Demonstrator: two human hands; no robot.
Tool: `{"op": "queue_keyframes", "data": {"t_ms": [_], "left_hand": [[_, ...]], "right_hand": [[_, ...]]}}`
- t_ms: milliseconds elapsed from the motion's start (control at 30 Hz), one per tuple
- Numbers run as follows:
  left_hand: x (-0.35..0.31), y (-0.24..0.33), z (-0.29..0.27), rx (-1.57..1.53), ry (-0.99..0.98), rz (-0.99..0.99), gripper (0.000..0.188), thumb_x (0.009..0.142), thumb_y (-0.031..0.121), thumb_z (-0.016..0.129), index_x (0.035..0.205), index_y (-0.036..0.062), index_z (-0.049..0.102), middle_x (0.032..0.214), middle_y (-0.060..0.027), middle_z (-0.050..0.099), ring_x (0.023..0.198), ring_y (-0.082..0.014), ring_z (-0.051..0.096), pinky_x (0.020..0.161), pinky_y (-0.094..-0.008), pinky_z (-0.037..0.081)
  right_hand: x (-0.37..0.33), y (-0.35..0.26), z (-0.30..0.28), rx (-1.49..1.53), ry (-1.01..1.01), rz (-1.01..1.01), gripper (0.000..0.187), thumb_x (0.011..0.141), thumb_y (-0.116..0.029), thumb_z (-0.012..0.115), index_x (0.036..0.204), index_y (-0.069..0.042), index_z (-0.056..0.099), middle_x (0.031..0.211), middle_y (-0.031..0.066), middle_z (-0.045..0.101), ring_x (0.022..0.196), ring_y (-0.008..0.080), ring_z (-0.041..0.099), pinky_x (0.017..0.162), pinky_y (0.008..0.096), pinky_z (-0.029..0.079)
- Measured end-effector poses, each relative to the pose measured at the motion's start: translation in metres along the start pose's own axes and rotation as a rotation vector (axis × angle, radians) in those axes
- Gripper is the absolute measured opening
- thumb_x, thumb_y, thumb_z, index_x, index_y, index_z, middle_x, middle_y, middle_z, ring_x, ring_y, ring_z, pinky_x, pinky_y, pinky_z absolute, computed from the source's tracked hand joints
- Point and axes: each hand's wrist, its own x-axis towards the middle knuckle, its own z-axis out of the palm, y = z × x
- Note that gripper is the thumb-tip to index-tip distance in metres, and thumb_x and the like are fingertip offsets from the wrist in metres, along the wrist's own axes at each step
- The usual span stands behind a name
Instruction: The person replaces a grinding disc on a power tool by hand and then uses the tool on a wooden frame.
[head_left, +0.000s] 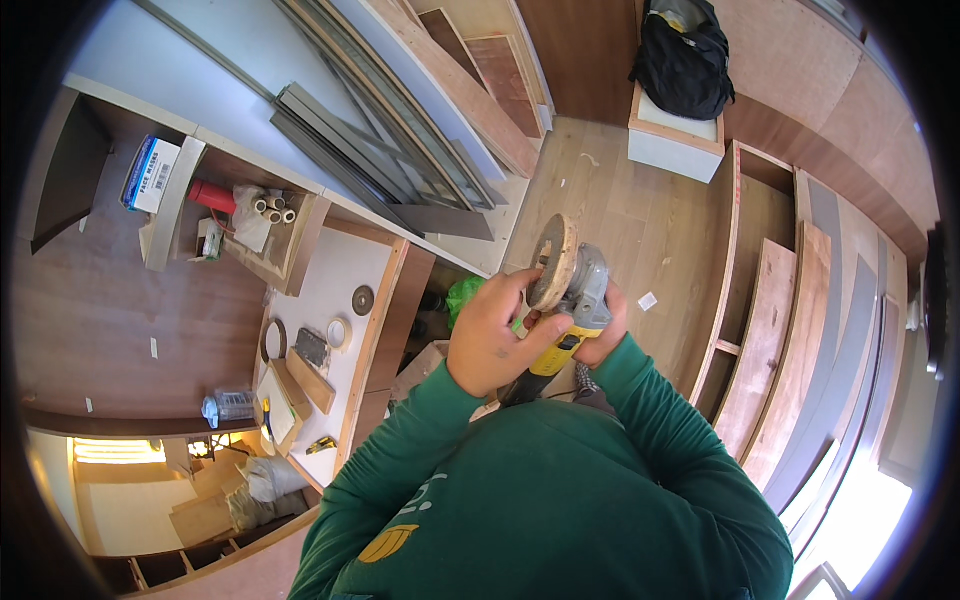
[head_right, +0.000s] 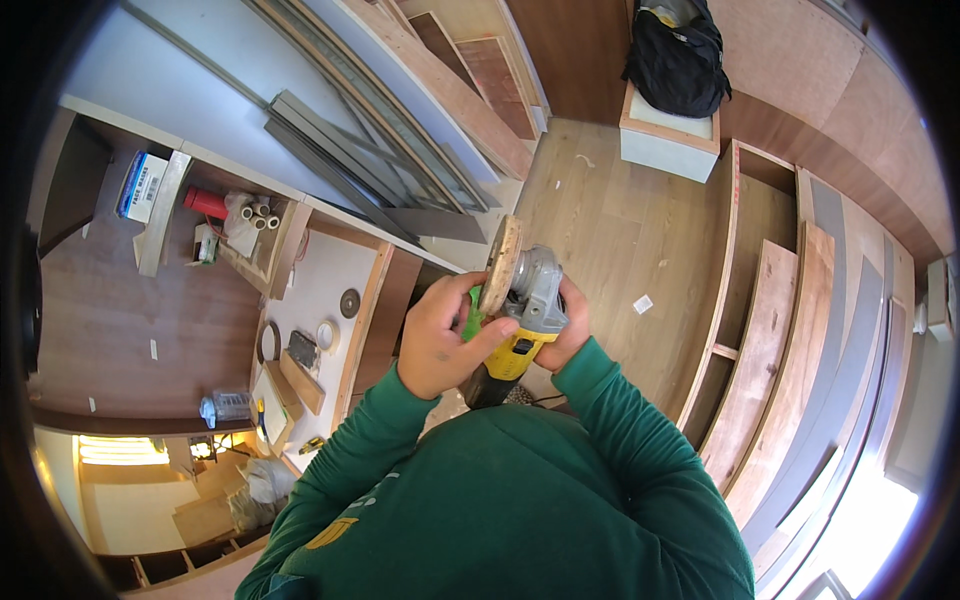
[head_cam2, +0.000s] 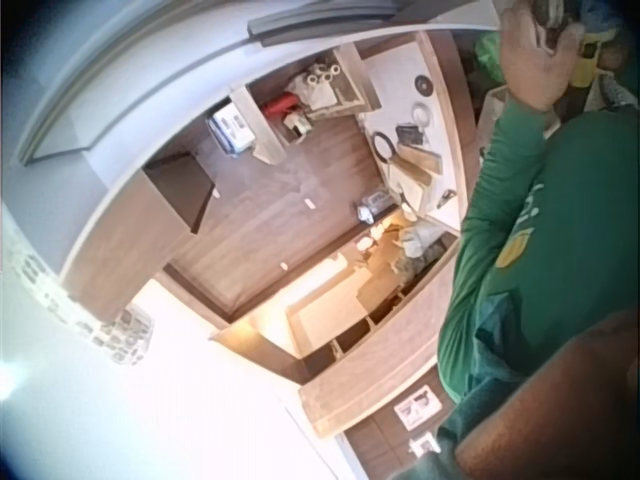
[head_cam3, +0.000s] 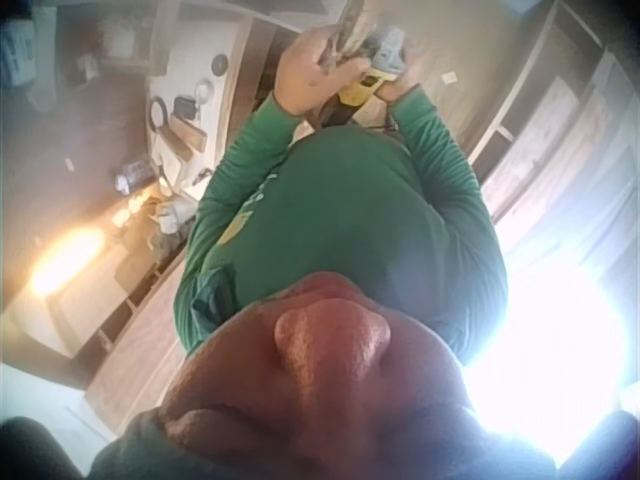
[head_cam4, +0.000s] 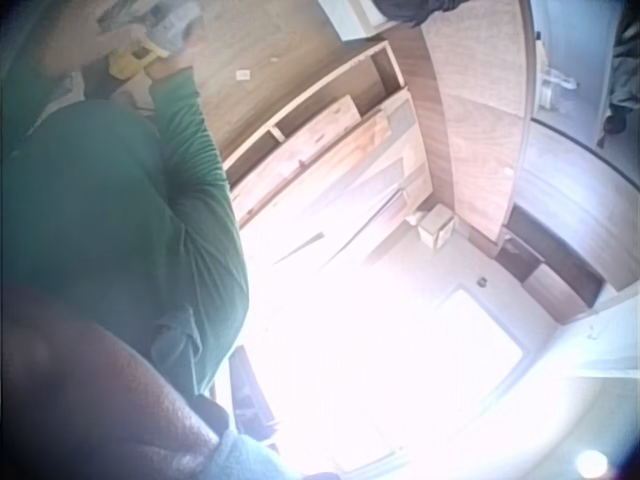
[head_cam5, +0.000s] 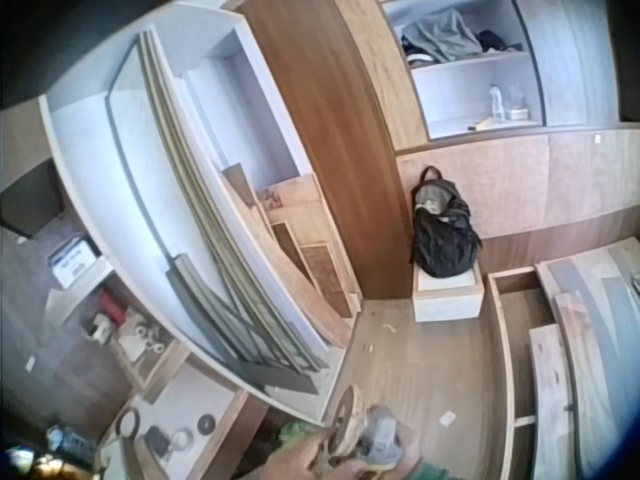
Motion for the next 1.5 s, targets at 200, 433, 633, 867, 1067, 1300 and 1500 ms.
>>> {"op": "queue_keyframes", "data": {"t_ms": [200,433,633,867,1067,1300,1500], "left_hand": [[0.0,-0.008,0.0,0.066,0.034,-0.01,0.047,0.081,0.025,0.08,0.117,-0.0002,0.064,0.08,-0.008,0.056,0.066,-0.0192,0.053,0.06,-0.031,0.045],[-0.006,-0.022,-0.005,-0.17,0.163,-0.111,0.041,0.084,0.022,0.079,0.113,-0.001,0.064,0.077,-0.001,0.055,0.065,-0.009,0.048,0.058,-0.0259,0.042],[-0.013,-0.035,-0.021,-0.702,0.225,-0.37,0.03,0.096,0.029,0.068,0.106,0.0039,0.057,0.079,0.0032,0.054,0.061,-0.0039,0.043,0.056,-0.0215,0.036],[-0.022,-0.024,-0.037,-1.09,0.218,-0.456,0.022,0.103,0.029,0.055,0.108,0.0077,0.055,0.079,0.0033,0.044,0.057,-0.0066,0.038,0.055,-0.0227,0.033],[-0.029,-0.016,-0.061,-0.902,0.209,-0.513,0.015,0.098,0.022,0.063,0.101,0.0089,0.057,0.074,0.0051,0.048,0.056,-0.0051,0.04,0.052,-0.0221,0.032],[-0.012,0.071,-0.138,0.247,-0.106,0.14,0.03,0.079,0.028,0.078,0.089,0.0045,0.063,0.068,-0.0054,0.056,0.057,-0.0176,0.057,0.049,-0.0319,0.044],[0.003,0.201,-0.145,0.606,-0.281,0.077,0.019,0.074,0.024,0.067,0.078,0.0076,0.059,0.064,-0.0046,0.052,0.05,-0.0199,0.057,0.04,-0.0364,0.044]], "right_hand": [[0.0,0.0,0.014,0.017,-0.04,-0.023,0.056,0.101,-0.045,0.033,0.131,-0.004,0.055,0.123,0.0154,0.065,0.111,0.0305,0.064,0.1,0.0451,0.049],[0.002,0.001,0.009,0.008,-0.062,0.024,0.058,0.099,-0.05,0.033,0.126,-0.004,0.057,0.114,0.0158,0.067,0.099,0.035,0.066,0.092,0.0508,0.051],[0.003,-0.003,0.003,-0.018,-0.074,0.029,0.066,0.093,-0.057,0.034,0.118,-0.001,0.06,0.104,0.0208,0.067,0.092,0.0442,0.065,0.084,0.0547,0.051],[0.006,-0.046,-0.023,-0.094,0.14,-0.012,0.072,0.093,-0.069,0.038,0.114,-0.005,0.062,0.098,0.0196,0.068,0.091,0.0419,0.065,0.084,0.0557,0.051],[-0.008,-0.085,-0.039,-0.192,0.416,-0.045,0.081,0.09,-0.078,0.039,0.11,-0.003,0.061,0.091,0.0201,0.065,0.084,0.0361,0.063,0.08,0.0521,0.052],[-0.037,-0.086,-0.064,-0.258,0.54,-0.185,0.086,0.088,-0.082,0.038,0.116,-0.004,0.06,0.097,0.0163,0.066,0.087,0.0341,0.063,0.081,0.0509,0.052],[-0.054,-0.111,-0.162,-0.389,0.456,-0.144,0.09,0.086,-0.083,0.037,0.126,-0.004,0.056,0.105,0.016,0.066,0.097,0.0361,0.064,0.09,0.0526,0.053]]}}
